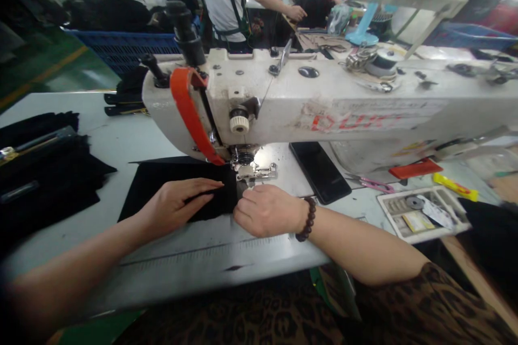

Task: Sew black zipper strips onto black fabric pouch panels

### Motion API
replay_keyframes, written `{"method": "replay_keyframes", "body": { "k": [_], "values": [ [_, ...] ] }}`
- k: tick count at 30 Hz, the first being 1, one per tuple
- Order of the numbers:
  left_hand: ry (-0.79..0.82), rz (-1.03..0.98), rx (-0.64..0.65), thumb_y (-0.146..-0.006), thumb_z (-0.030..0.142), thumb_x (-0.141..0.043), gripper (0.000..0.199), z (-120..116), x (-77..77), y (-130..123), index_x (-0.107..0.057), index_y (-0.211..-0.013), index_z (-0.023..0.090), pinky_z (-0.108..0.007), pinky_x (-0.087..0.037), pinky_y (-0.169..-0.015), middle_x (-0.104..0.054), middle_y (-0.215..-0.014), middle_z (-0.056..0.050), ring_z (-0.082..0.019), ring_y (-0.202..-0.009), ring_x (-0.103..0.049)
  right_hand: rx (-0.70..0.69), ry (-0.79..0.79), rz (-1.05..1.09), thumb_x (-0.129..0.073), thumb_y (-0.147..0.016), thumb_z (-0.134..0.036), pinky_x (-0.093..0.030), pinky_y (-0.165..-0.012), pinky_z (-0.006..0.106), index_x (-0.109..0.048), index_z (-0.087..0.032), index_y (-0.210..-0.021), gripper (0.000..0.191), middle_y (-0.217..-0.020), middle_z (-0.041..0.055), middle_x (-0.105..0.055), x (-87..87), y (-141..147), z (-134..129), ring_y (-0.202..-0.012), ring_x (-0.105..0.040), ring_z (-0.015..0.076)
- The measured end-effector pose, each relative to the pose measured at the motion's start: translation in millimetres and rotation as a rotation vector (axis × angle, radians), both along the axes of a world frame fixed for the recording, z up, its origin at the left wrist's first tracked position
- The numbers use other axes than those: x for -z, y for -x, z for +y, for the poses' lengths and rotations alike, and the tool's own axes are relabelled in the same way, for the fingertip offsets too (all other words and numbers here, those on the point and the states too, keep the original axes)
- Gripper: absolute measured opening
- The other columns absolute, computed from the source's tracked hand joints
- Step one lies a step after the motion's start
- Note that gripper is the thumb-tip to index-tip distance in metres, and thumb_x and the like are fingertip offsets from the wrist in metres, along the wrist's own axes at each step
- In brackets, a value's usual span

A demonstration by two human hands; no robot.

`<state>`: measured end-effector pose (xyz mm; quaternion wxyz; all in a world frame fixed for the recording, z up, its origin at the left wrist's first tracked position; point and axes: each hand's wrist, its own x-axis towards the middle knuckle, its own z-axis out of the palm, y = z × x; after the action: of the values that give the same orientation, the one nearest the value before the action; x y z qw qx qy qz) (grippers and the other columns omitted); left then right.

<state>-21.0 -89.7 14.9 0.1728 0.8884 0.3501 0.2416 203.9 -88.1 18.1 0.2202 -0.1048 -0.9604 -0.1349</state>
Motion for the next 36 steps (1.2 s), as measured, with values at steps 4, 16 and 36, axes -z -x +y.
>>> {"method": "replay_keyframes", "body": {
  "k": [4,16,36],
  "values": [
    [-0.097,0.006,0.079,-0.085,0.016,-0.043,0.023,1,0.0,2,-0.063,-0.096,0.012,-0.031,-0.053,-0.083,-0.066,-0.1,-0.009,-0.017,-0.095,-0.061,0.055,0.065,-0.096,-0.041,-0.087,-0.012,-0.027,-0.05,0.027,-0.057,-0.012,-0.082,0.018,-0.061,0.0005,-0.053,3.4,1,1,-0.058,-0.046,0.0121],
    [-0.444,0.189,0.159,-0.086,0.011,-0.041,0.023,-14,17.8,-9,-0.061,-0.096,0.006,-0.034,-0.052,-0.085,-0.065,-0.101,-0.012,-0.02,-0.096,-0.059,0.189,0.247,-0.351,-0.04,-0.088,-0.016,-0.026,-0.05,0.027,-0.054,-0.015,-0.074,0.019,-0.067,0.0015,-0.057,-4.4,-2,6,-0.061,-0.048,0.0127],
    [-0.305,0.034,0.2,-0.083,0.009,-0.044,0.02,-11,16.7,-6,-0.06,-0.096,0.005,-0.034,-0.052,-0.085,-0.065,-0.099,-0.013,-0.02,-0.094,-0.059,0.013,0.103,-0.07,-0.037,-0.088,-0.011,-0.03,-0.05,0.027,-0.056,-0.01,-0.077,0.022,-0.059,0.0013,-0.054,7.4,12,-3,-0.054,-0.047,0.0121]
  ]
}}
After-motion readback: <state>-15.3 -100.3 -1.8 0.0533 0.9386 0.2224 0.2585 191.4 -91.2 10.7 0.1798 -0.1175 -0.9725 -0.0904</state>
